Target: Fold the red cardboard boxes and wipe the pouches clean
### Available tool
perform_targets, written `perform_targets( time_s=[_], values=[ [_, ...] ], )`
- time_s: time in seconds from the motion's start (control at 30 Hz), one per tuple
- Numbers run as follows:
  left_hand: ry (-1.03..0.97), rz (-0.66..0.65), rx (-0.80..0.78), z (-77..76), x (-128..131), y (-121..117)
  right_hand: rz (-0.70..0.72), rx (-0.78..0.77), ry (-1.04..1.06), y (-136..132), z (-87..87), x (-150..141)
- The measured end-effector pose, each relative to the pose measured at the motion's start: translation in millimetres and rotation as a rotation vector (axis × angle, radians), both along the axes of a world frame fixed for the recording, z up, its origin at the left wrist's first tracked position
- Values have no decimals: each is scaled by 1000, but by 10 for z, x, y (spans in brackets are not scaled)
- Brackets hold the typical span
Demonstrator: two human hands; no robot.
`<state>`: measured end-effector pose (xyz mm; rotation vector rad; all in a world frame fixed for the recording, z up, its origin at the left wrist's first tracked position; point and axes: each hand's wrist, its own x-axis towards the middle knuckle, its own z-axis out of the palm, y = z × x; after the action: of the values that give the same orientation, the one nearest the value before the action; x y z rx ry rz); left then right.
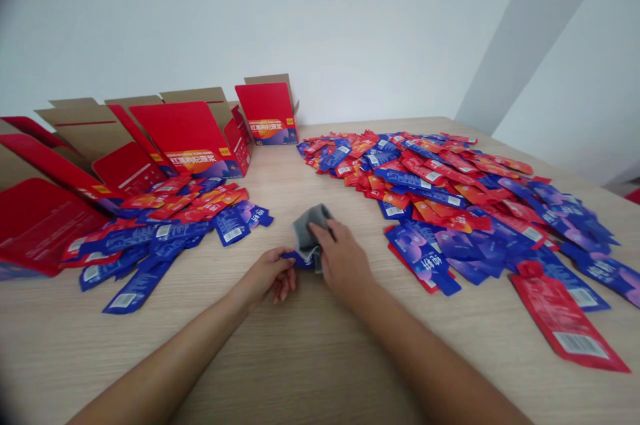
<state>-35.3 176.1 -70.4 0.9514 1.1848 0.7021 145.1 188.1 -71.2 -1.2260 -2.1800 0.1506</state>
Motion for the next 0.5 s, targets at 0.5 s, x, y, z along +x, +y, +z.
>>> perform_targets(
  time_s=[0.5],
  values=[
    [-220,301,128,29,-68,-25,-229,-101,206,418,-195,431]
  ],
)
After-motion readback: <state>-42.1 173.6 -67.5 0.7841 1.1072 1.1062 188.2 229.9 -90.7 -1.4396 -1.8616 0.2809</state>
